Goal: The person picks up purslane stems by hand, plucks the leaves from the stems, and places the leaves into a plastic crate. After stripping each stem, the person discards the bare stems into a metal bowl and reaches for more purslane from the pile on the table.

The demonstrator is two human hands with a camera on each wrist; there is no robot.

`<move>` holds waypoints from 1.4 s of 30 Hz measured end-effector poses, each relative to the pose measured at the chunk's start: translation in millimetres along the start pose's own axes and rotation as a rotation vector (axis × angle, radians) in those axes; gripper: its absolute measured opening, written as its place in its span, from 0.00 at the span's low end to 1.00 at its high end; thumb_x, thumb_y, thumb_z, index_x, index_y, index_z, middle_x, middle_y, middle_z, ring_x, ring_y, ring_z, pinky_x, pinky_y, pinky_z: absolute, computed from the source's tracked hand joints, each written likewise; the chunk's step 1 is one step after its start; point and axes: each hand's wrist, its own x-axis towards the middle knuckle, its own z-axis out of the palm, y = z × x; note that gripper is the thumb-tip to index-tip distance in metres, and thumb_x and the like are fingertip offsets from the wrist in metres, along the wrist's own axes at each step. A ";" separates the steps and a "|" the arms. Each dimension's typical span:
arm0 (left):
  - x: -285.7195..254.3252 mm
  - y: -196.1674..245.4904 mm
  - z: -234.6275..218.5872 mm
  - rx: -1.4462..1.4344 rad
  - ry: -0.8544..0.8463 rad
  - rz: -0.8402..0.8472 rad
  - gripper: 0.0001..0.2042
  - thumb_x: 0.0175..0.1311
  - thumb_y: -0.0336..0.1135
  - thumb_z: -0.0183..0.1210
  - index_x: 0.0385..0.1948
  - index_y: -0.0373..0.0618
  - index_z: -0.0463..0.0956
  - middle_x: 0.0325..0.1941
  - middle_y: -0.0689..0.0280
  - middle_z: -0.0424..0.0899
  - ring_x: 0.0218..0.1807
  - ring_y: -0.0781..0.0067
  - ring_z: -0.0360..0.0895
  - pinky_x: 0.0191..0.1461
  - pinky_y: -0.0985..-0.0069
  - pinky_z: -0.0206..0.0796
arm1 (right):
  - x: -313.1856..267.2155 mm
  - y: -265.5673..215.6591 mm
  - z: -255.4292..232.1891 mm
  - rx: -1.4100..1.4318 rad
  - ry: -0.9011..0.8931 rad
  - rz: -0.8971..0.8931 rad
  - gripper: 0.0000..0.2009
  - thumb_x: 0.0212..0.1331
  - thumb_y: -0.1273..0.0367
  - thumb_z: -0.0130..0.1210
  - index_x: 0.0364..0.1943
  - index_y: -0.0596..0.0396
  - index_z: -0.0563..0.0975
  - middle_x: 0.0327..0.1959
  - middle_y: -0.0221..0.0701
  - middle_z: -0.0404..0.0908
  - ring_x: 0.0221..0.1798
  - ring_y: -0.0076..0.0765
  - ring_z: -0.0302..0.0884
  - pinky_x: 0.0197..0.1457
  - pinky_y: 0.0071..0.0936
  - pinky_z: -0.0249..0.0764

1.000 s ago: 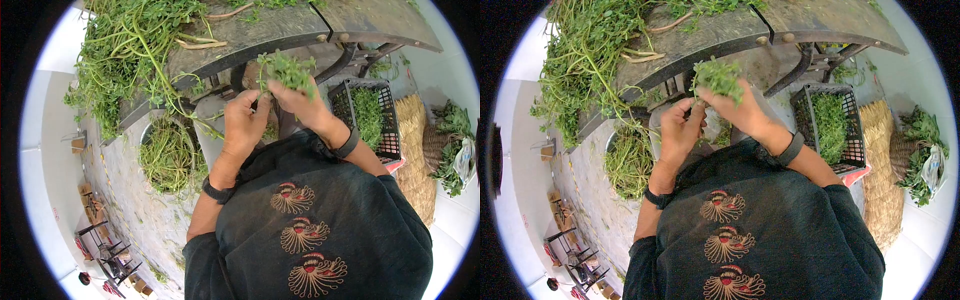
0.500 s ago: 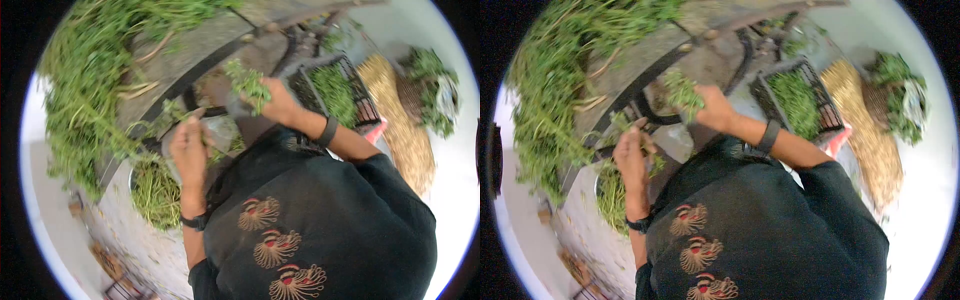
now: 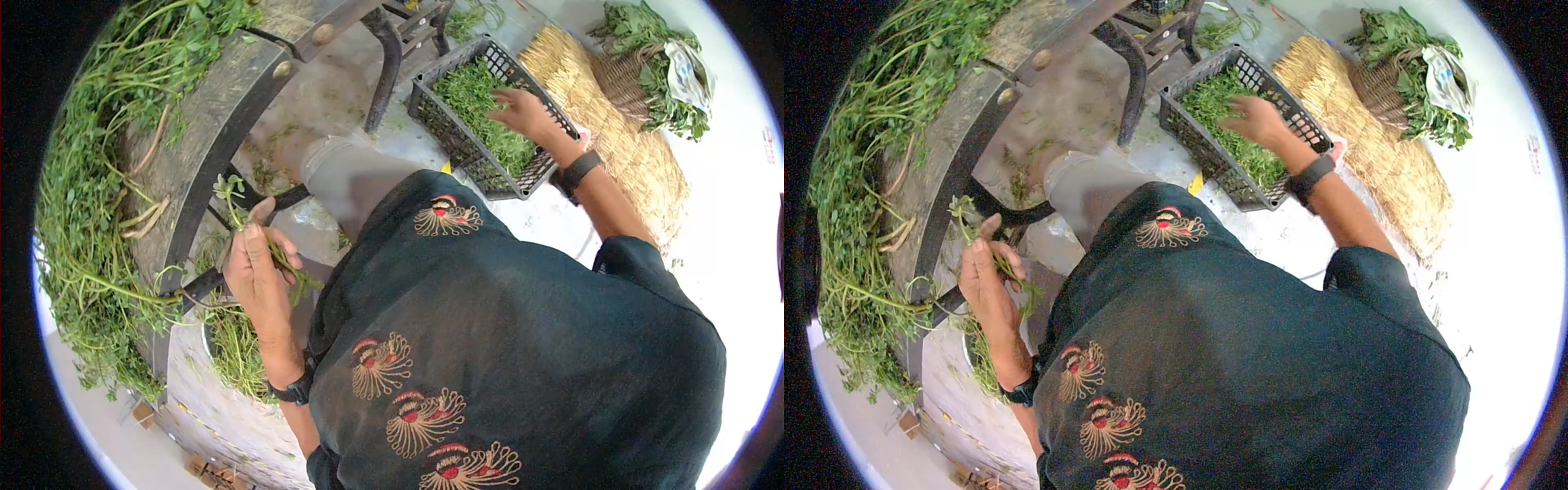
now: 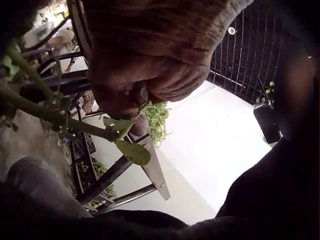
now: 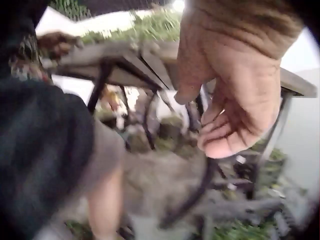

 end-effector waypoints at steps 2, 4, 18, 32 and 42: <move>0.4 -9.1 2.0 0.047 -0.076 0.073 0.17 0.69 0.44 0.42 0.38 0.39 0.73 0.20 0.72 0.72 0.19 0.86 0.66 0.20 0.88 0.54 | 0.5 -86.2 15.1 0.552 -0.127 -0.085 0.22 0.50 0.58 0.60 0.46 0.59 0.76 0.34 0.37 0.82 0.36 0.28 0.79 0.39 0.27 0.75; -0.5 -9.1 3.5 0.091 -0.150 0.150 0.15 0.69 0.42 0.43 0.32 0.40 0.73 0.20 0.72 0.72 0.20 0.85 0.66 0.21 0.87 0.56 | -11.1 -172.8 23.5 0.591 -0.312 -0.381 0.21 0.51 0.58 0.60 0.44 0.58 0.76 0.35 0.39 0.81 0.33 0.29 0.79 0.38 0.28 0.74; -6.3 -13.5 -4.0 0.371 -0.153 0.327 0.08 0.61 0.33 0.55 0.27 0.38 0.76 0.20 0.60 0.75 0.21 0.77 0.70 0.27 0.77 0.63 | -28.2 -291.6 29.2 1.065 -0.738 -0.304 0.19 0.53 0.72 0.58 0.51 0.56 0.70 0.33 0.27 0.76 0.21 0.12 0.64 0.20 0.13 0.58; -12.1 -27.3 -23.5 -0.189 -0.212 0.126 0.07 0.65 0.30 0.51 0.37 0.38 0.76 0.22 0.72 0.77 0.22 0.86 0.69 0.26 0.86 0.62 | -46.5 -320.1 26.6 0.724 -0.420 -0.850 0.10 0.52 0.79 0.50 0.39 0.58 0.78 0.26 0.31 0.74 0.22 0.22 0.75 0.22 0.14 0.71; -17.5 -57.7 -54.4 -0.267 0.186 0.020 0.07 0.63 0.35 0.55 0.32 0.42 0.76 0.17 0.76 0.71 0.15 0.90 0.62 0.16 0.87 0.51 | -60.1 -353.3 14.7 0.610 -0.599 -0.923 0.08 0.55 0.74 0.51 0.38 0.50 0.79 0.22 0.30 0.74 0.27 0.21 0.73 0.31 0.20 0.68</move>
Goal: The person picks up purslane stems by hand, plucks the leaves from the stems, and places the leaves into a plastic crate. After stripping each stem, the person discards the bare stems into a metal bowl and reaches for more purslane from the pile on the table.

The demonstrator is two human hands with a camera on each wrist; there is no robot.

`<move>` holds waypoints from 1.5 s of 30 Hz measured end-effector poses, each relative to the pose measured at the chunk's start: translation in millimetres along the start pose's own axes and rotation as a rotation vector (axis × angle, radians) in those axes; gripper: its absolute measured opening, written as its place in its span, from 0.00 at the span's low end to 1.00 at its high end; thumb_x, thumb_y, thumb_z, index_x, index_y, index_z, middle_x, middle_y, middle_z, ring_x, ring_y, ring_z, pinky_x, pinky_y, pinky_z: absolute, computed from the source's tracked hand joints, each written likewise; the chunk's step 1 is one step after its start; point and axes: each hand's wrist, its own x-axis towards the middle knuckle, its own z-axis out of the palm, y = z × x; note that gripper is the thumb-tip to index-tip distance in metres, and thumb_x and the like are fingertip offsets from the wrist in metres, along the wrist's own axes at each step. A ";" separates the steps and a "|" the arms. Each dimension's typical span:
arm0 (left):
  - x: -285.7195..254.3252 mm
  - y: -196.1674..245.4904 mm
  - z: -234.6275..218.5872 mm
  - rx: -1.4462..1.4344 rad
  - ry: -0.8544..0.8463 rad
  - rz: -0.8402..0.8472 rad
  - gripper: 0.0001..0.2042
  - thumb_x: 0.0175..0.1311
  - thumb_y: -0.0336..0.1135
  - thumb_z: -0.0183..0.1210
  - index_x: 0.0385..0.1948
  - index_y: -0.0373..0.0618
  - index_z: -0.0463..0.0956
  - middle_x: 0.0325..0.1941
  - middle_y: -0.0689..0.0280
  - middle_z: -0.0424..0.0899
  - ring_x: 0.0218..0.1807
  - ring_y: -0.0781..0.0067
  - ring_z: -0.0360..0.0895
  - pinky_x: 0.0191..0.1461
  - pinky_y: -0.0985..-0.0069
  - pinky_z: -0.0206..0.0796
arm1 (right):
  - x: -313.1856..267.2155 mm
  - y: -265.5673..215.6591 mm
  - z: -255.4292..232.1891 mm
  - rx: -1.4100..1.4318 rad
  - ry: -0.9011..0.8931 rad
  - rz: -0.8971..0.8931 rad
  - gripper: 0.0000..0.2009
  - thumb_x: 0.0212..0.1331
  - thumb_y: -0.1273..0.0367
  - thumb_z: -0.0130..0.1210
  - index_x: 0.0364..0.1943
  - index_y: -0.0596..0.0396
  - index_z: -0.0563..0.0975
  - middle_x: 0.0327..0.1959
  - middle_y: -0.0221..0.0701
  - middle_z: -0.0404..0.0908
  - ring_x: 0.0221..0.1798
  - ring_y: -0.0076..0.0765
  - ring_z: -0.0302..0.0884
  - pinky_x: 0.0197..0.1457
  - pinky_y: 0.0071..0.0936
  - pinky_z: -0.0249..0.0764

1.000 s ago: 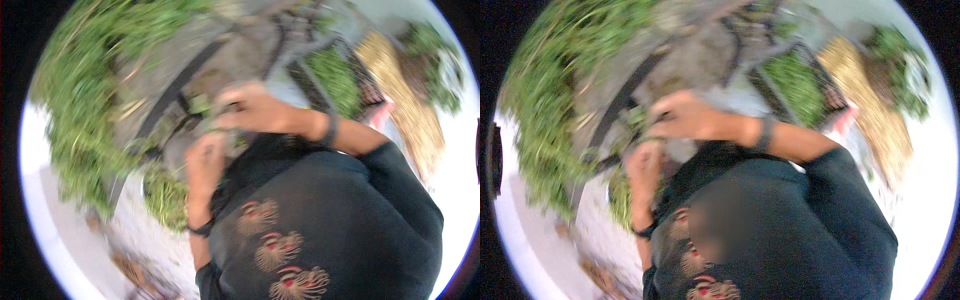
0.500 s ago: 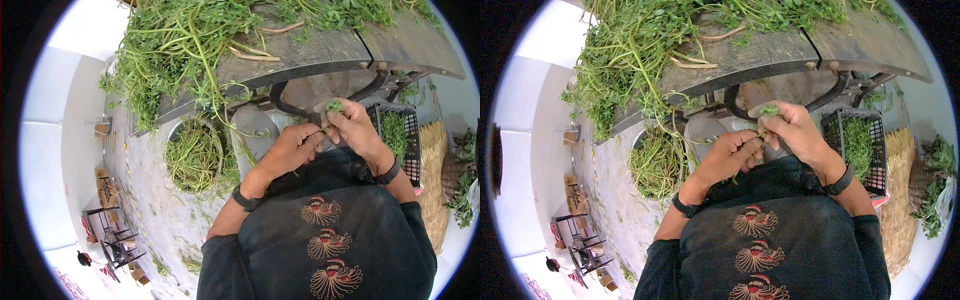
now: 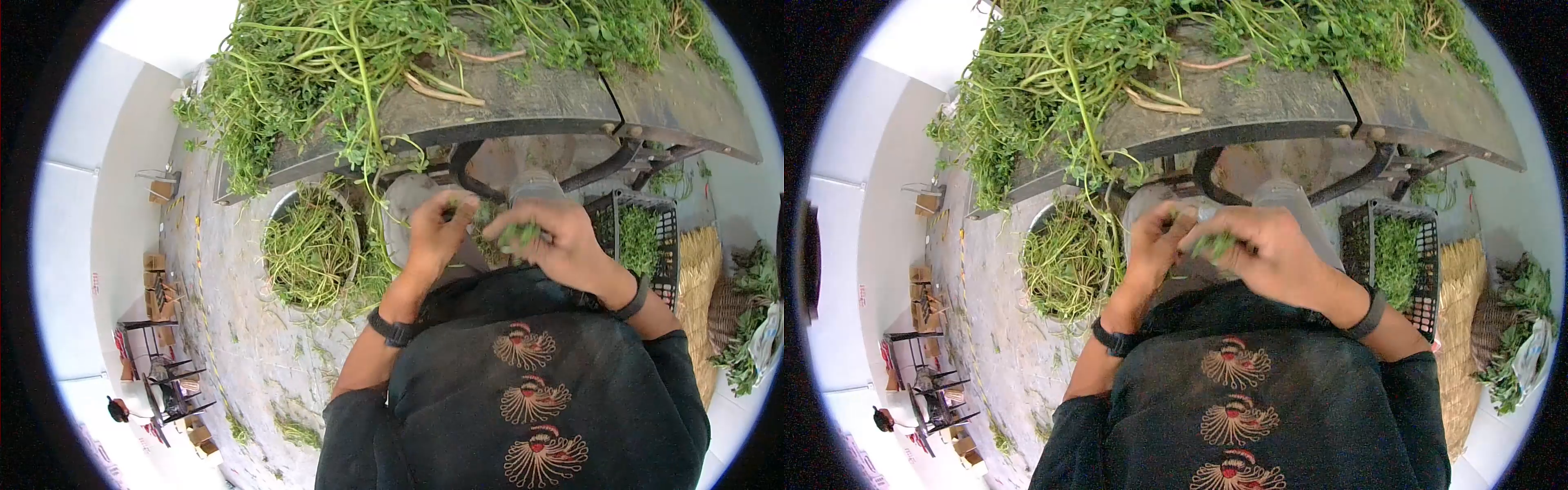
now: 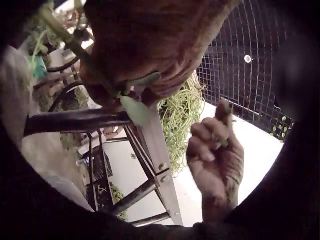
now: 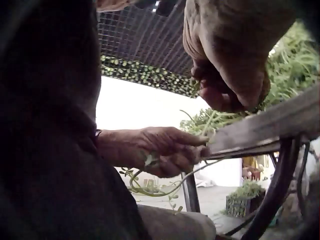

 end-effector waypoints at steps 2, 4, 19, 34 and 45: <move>-11.0 12.9 -13.1 0.061 0.268 -0.111 0.07 0.64 0.34 0.54 0.32 0.42 0.76 0.20 0.72 0.73 0.17 0.87 0.65 0.16 0.86 0.55 | -0.2 24.8 0.0 0.088 0.021 0.139 0.07 0.59 0.69 0.51 0.39 0.53 0.77 0.20 0.25 0.71 0.26 0.16 0.68 0.30 0.17 0.65; -12.0 9.2 -22.8 -0.045 0.356 -0.003 0.07 0.63 0.34 0.54 0.31 0.41 0.76 0.20 0.70 0.74 0.16 0.86 0.66 0.16 0.85 0.56 | 7.8 44.9 -2.1 0.443 0.020 0.238 0.10 0.63 0.67 0.47 0.41 0.56 0.76 0.20 0.20 0.69 0.25 0.15 0.66 0.30 0.17 0.64; 5.3 36.6 -32.6 -0.142 0.502 0.096 0.13 0.66 0.41 0.51 0.22 0.45 0.70 0.14 0.77 0.64 0.14 0.90 0.55 0.15 0.87 0.44 | 90.5 64.8 57.4 -0.111 0.126 -0.057 0.12 0.58 0.64 0.49 0.30 0.61 0.75 0.21 0.51 0.70 0.25 0.59 0.67 0.27 0.42 0.64; 5.2 18.3 -22.6 0.101 0.311 0.079 0.10 0.62 0.34 0.54 0.26 0.38 0.78 0.20 0.72 0.75 0.24 0.84 0.66 0.27 0.83 0.60 | 52.7 52.2 39.1 -0.305 -0.181 -0.224 0.11 0.57 0.63 0.51 0.26 0.56 0.71 0.21 0.45 0.73 0.27 0.55 0.72 0.27 0.43 0.66; 9.8 84.3 -40.6 0.649 0.486 0.423 0.09 0.58 0.34 0.58 0.32 0.37 0.78 0.26 0.67 0.78 0.28 0.80 0.71 0.29 0.78 0.64 | 32.9 43.4 28.8 0.277 -0.094 0.161 0.17 0.65 0.58 0.45 0.26 0.56 0.73 0.11 0.30 0.64 0.18 0.23 0.65 0.20 0.25 0.60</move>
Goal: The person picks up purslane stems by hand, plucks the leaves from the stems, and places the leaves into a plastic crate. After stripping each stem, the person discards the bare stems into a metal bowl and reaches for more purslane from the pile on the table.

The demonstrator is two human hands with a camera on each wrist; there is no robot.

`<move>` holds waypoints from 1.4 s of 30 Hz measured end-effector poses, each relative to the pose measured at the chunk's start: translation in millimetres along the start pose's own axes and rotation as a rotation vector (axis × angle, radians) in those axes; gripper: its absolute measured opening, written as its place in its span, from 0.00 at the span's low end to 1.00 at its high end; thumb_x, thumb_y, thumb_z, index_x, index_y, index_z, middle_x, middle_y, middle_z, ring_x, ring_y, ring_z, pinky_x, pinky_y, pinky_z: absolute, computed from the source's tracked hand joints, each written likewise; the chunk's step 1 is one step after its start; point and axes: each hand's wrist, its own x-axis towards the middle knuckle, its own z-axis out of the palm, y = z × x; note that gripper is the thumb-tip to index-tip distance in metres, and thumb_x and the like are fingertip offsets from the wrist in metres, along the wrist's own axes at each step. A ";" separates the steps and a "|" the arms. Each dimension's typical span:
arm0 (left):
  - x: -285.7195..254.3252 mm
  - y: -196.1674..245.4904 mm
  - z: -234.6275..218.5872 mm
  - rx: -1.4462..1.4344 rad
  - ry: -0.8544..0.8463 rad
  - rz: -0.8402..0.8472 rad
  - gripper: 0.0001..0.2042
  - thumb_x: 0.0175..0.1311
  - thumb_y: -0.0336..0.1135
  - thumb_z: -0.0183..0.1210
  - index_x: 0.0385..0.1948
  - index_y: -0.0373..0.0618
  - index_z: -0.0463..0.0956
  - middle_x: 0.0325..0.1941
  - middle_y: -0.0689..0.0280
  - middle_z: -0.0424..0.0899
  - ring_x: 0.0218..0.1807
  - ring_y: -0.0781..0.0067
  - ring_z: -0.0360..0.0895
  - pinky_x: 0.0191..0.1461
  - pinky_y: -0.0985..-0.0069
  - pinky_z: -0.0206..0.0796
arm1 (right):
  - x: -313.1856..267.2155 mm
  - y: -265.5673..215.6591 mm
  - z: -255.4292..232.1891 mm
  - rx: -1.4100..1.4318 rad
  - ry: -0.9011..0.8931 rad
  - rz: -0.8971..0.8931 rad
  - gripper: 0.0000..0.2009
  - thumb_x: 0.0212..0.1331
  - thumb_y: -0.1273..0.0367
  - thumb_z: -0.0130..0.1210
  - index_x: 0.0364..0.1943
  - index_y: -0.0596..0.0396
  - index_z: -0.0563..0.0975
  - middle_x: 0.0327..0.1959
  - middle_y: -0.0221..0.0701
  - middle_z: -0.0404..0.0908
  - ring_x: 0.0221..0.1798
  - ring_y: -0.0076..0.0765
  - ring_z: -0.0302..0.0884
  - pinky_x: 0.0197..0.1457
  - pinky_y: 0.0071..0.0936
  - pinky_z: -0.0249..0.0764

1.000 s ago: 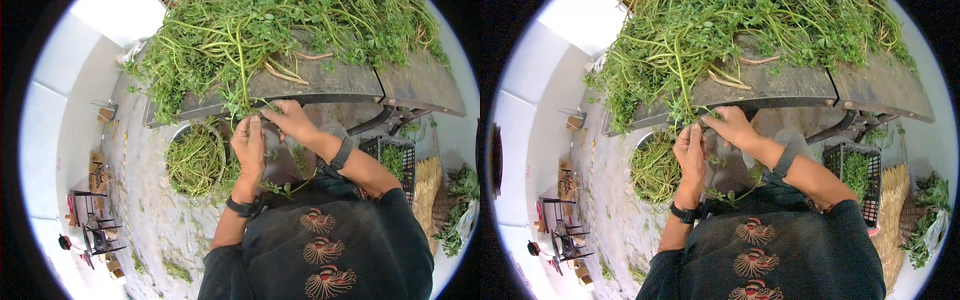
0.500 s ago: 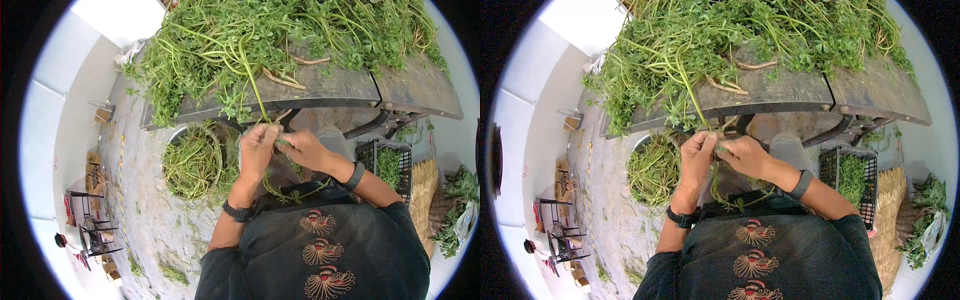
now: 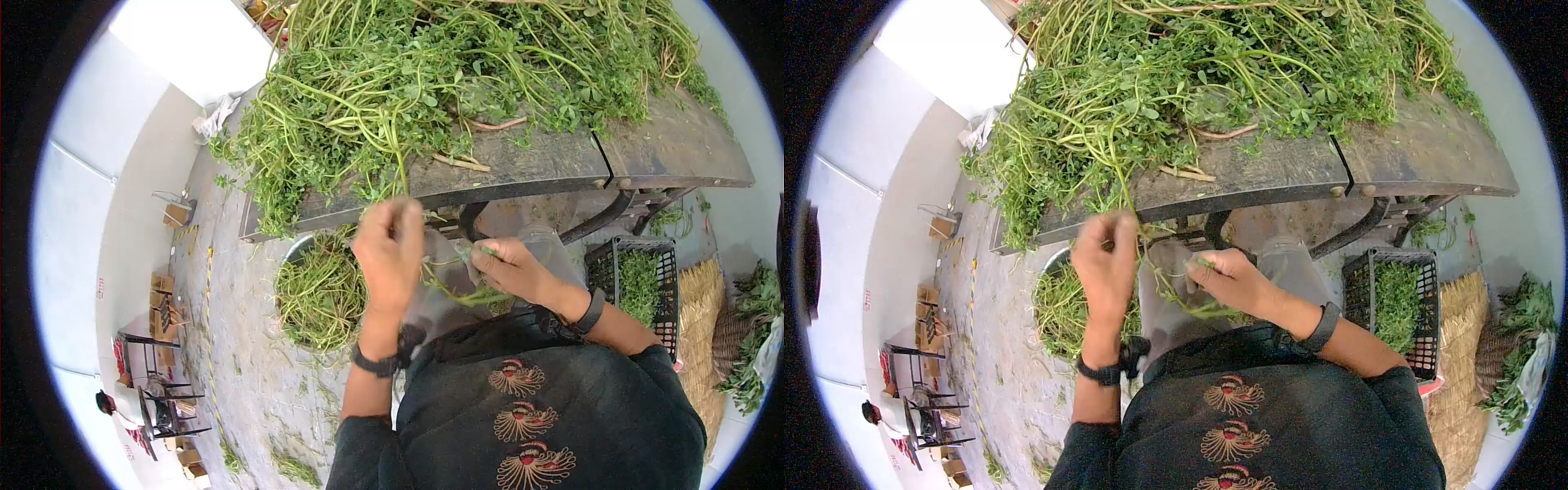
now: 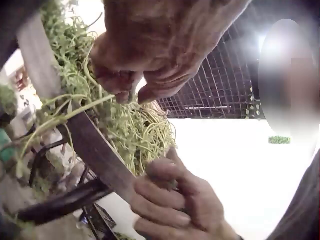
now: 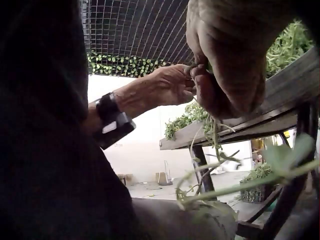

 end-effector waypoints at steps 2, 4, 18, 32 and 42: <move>24.8 -2.4 4.0 0.101 0.181 0.134 0.11 0.59 0.35 0.58 0.37 0.36 0.77 0.31 0.66 0.80 0.31 0.79 0.72 0.30 0.78 0.65 | -1.6 4.1 -3.2 0.250 -0.027 0.158 0.18 0.66 0.57 0.42 0.25 0.55 0.73 0.13 0.21 0.65 0.18 0.16 0.65 0.17 0.16 0.59; 41.6 -6.0 11.6 0.031 0.123 0.109 0.12 0.62 0.36 0.55 0.39 0.37 0.75 0.35 0.64 0.80 0.35 0.80 0.73 0.28 0.82 0.64 | -1.4 9.1 0.6 0.323 -0.006 0.107 0.17 0.66 0.58 0.42 0.27 0.55 0.73 0.16 0.23 0.67 0.19 0.17 0.67 0.17 0.16 0.60; -29.7 13.6 39.8 -0.450 -0.388 -0.166 0.09 0.63 0.30 0.54 0.38 0.34 0.78 0.28 0.66 0.81 0.26 0.82 0.72 0.32 0.84 0.66 | -14.7 -9.0 -32.5 0.661 0.270 0.085 0.14 0.62 0.57 0.49 0.30 0.52 0.72 0.21 0.23 0.70 0.18 0.17 0.65 0.15 0.14 0.51; -41.9 14.2 58.4 -0.221 -0.445 0.059 0.05 0.58 0.30 0.57 0.33 0.40 0.76 0.23 0.60 0.74 0.23 0.67 0.71 0.27 0.75 0.61 | -26.0 3.7 -37.1 0.147 0.441 -0.014 0.13 0.56 0.61 0.58 0.25 0.58 0.77 0.13 0.21 0.67 0.18 0.11 0.58 0.17 0.16 0.52; -49.1 15.7 62.8 -0.040 -0.405 0.151 0.06 0.58 0.33 0.57 0.29 0.40 0.75 0.22 0.59 0.73 0.24 0.61 0.72 0.28 0.71 0.62 | -31.2 -2.1 -43.8 0.421 0.298 0.064 0.10 0.60 0.63 0.53 0.27 0.54 0.75 0.15 0.21 0.67 0.16 0.16 0.61 0.19 0.17 0.55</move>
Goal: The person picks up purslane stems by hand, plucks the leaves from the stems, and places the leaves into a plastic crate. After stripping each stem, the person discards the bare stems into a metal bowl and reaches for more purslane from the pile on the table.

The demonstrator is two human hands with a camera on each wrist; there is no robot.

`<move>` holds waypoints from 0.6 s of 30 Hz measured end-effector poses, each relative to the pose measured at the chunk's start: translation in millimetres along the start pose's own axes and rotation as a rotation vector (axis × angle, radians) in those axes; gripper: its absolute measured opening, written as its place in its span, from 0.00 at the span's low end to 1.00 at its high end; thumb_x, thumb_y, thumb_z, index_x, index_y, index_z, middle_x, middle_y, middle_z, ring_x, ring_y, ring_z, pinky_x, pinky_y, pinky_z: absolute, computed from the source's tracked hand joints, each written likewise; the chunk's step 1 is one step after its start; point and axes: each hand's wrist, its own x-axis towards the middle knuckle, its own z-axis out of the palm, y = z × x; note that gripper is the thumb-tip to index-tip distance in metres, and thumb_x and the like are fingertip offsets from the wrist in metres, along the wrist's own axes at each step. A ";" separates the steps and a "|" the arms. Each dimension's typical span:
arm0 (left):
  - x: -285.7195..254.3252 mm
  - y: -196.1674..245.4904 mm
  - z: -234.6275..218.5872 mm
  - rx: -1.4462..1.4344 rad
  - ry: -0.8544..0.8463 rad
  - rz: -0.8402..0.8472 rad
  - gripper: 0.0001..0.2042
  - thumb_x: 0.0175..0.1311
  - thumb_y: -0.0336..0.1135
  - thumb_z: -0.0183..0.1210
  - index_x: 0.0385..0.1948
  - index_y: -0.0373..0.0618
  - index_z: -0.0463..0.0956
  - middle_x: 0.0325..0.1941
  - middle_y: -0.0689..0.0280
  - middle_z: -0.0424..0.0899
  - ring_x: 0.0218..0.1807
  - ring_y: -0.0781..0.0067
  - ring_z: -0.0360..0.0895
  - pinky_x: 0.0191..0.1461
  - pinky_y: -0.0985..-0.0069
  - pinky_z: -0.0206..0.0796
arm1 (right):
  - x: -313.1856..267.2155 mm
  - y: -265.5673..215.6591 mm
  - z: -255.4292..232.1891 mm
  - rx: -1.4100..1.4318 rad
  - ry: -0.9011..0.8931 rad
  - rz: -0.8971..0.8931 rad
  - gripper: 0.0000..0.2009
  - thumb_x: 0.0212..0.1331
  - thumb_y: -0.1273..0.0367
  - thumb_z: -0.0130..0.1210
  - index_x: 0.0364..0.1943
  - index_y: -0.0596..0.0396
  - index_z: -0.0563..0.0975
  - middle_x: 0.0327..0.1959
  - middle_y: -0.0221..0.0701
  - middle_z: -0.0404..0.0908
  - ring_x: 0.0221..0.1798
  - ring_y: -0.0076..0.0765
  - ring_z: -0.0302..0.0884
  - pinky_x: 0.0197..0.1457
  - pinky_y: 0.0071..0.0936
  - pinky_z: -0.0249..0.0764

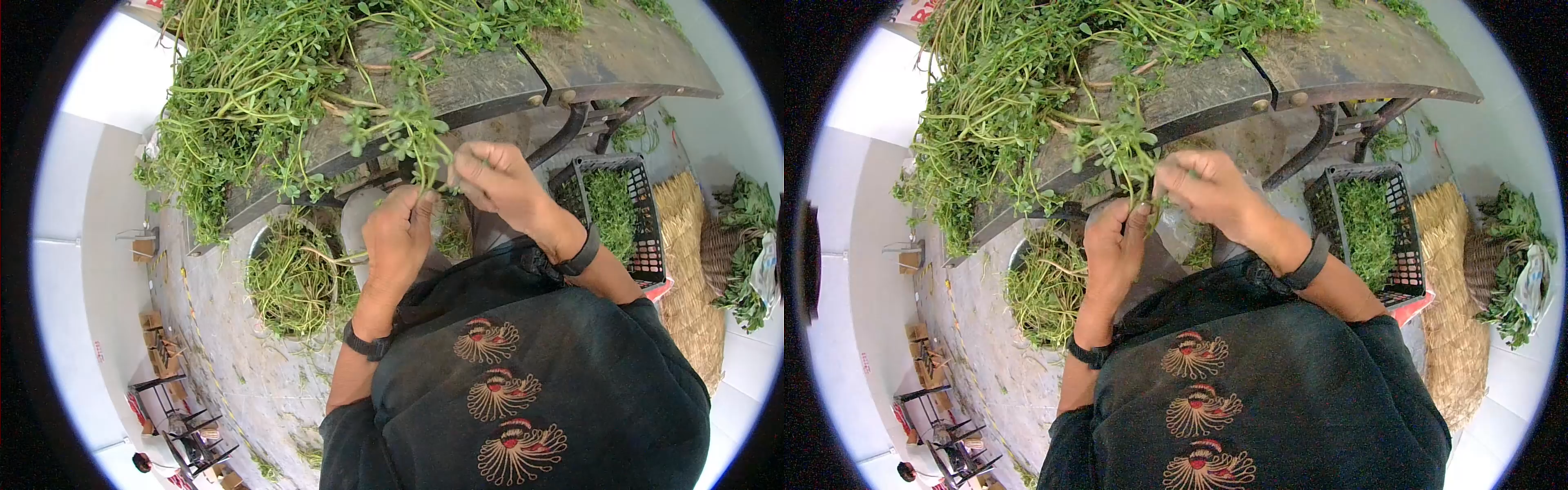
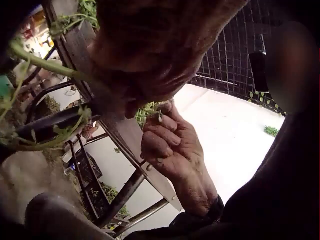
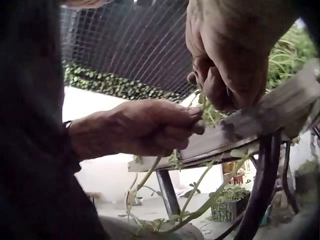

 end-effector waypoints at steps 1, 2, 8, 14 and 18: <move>0.7 -2.8 0.9 0.105 0.016 0.000 0.06 0.58 0.33 0.57 0.30 0.41 0.75 0.23 0.59 0.74 0.24 0.60 0.73 0.27 0.71 0.62 | -4.1 -3.4 5.2 0.000 0.000 -0.001 0.10 0.60 0.63 0.53 0.27 0.54 0.75 0.15 0.21 0.67 0.16 0.16 0.61 0.19 0.17 0.55; 1.6 -7.0 2.2 0.211 0.032 0.001 0.06 0.58 0.33 0.57 0.31 0.41 0.76 0.24 0.59 0.74 0.25 0.60 0.73 0.27 0.70 0.62 | -11.5 -6.5 13.8 -0.236 -0.073 -0.197 0.10 0.60 0.64 0.52 0.27 0.55 0.75 0.16 0.22 0.68 0.18 0.18 0.63 0.21 0.19 0.58; 5.8 -29.7 7.7 -0.138 0.079 -0.160 0.09 0.60 0.34 0.53 0.31 0.38 0.77 0.23 0.53 0.78 0.25 0.54 0.76 0.29 0.67 0.64 | -3.1 -6.2 14.8 -0.166 -0.015 -0.178 0.10 0.61 0.63 0.52 0.26 0.52 0.73 0.18 0.20 0.69 0.19 0.17 0.64 0.22 0.17 0.60; 16.6 -17.8 -1.0 -0.001 -0.021 -0.207 0.10 0.61 0.37 0.51 0.29 0.40 0.78 0.23 0.51 0.78 0.28 0.49 0.76 0.31 0.65 0.65 | 6.3 3.5 1.5 0.125 0.070 -0.052 0.09 0.64 0.62 0.48 0.30 0.50 0.72 0.19 0.19 0.67 0.18 0.14 0.59 0.21 0.14 0.54; 16.9 -27.5 1.7 0.022 -0.057 -0.147 0.09 0.60 0.36 0.52 0.30 0.41 0.77 0.23 0.51 0.77 0.29 0.48 0.75 0.30 0.64 0.64 | 7.5 5.4 0.0 -0.514 -0.094 -0.148 0.09 0.59 0.62 0.54 0.38 0.51 0.75 0.21 0.26 0.74 0.24 0.24 0.71 0.26 0.24 0.64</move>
